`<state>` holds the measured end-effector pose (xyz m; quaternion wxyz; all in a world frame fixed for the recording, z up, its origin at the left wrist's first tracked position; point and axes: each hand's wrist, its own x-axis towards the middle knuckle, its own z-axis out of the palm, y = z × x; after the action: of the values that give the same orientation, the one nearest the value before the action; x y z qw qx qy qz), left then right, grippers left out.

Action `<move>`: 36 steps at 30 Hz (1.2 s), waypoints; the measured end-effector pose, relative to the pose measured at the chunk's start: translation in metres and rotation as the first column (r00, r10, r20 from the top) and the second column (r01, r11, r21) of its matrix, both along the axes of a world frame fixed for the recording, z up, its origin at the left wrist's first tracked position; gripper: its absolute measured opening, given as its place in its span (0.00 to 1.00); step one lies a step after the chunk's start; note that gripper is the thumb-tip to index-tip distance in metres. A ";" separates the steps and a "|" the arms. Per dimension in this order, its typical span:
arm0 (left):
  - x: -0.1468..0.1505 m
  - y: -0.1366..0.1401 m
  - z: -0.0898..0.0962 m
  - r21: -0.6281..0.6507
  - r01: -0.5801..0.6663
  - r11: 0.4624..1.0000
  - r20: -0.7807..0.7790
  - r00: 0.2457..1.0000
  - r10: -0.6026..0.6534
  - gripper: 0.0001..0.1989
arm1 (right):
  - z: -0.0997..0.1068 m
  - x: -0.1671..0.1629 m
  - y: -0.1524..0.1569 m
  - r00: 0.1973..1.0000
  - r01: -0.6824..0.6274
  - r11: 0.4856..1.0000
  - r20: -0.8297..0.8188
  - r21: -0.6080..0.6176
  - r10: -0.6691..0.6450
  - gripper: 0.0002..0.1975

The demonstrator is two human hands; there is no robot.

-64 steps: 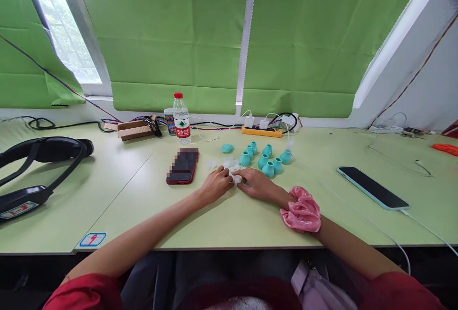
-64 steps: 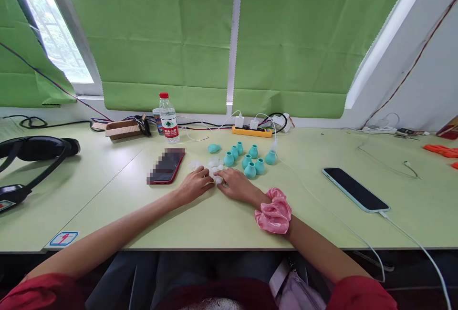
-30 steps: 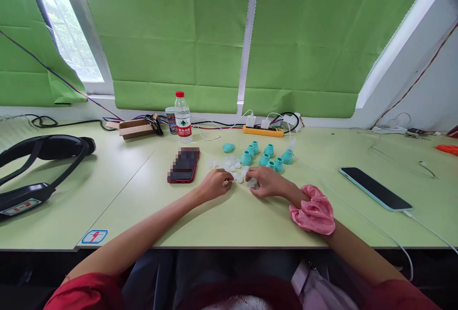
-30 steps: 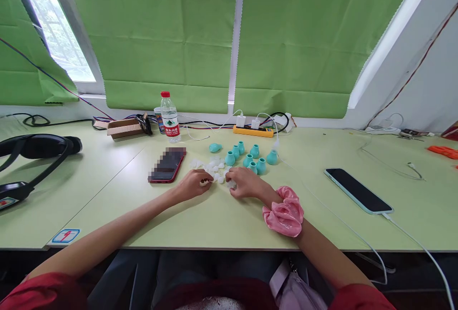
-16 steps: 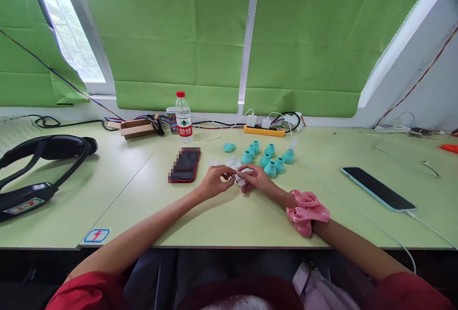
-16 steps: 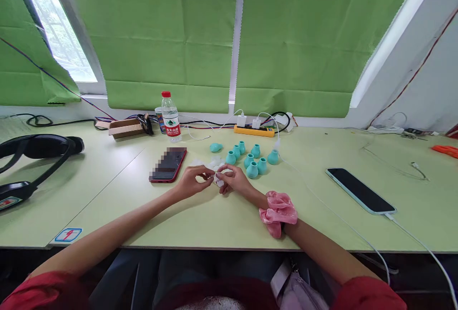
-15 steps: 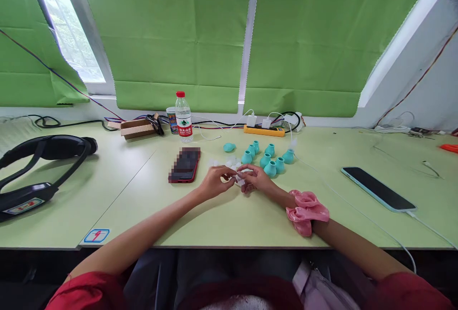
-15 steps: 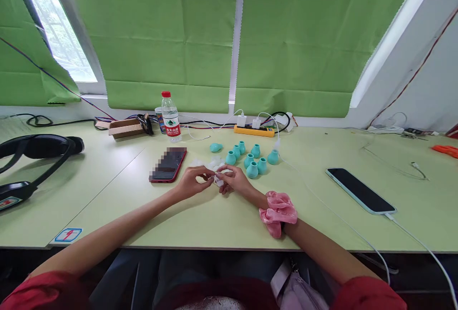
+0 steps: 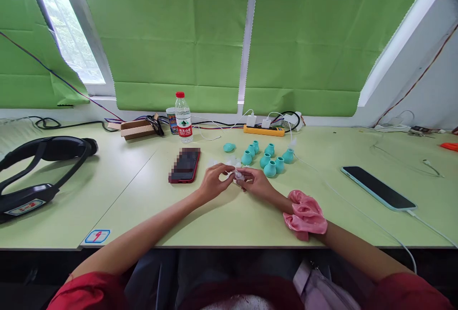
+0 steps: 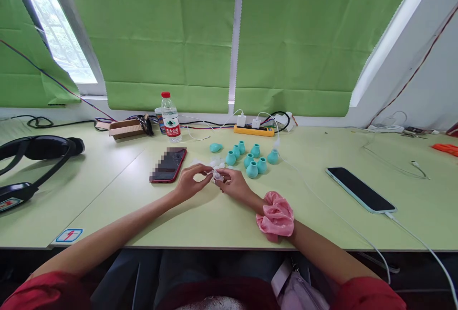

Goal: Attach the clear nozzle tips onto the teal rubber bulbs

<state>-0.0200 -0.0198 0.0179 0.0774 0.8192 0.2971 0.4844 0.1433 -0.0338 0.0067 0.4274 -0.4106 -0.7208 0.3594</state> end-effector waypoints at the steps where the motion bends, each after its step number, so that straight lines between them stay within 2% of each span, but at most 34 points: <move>1: 0.000 0.000 0.000 0.018 0.012 1.000 -0.011 1.000 -0.012 0.07 | 0.001 0.000 -0.002 0.999 0.017 0.998 0.045 0.067 -0.020 0.17; 7: 0.000 0.001 0.000 0.074 0.015 0.997 0.008 1.000 -0.016 0.07 | 0.003 0.001 -0.005 0.947 0.039 0.942 0.290 0.334 -0.142 0.12; 10: 0.000 0.001 0.001 0.079 0.034 0.996 -0.004 0.999 -0.034 0.07 | 0.001 0.002 -0.002 0.936 0.042 0.900 0.297 0.434 -0.187 0.11; 12: 0.001 0.000 0.001 0.072 0.068 0.995 -0.044 0.997 -0.065 0.07 | 0.000 0.002 -0.001 0.942 0.047 0.892 0.278 0.450 -0.190 0.11; 19: 0.002 0.000 0.003 0.055 0.101 0.993 -0.069 0.993 -0.097 0.07 | 0.000 0.002 -0.002 0.965 0.086 0.925 0.201 0.369 -0.170 0.13; 31: 0.000 0.006 -0.004 0.166 0.134 0.977 -0.171 0.980 -0.105 0.08 | -0.005 0.003 0.003 0.993 0.102 0.990 -0.074 0.098 -0.095 0.15; 36: 0.000 0.007 -0.005 0.191 0.139 0.972 -0.186 0.977 -0.103 0.08 | -0.005 0.003 0.004 0.991 0.087 0.995 -0.108 0.050 -0.082 0.15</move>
<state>-0.0202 -0.0125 0.0134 -0.0034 0.8788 0.2013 0.4326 0.1461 -0.0299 0.0018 0.4910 -0.4093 -0.6886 0.3425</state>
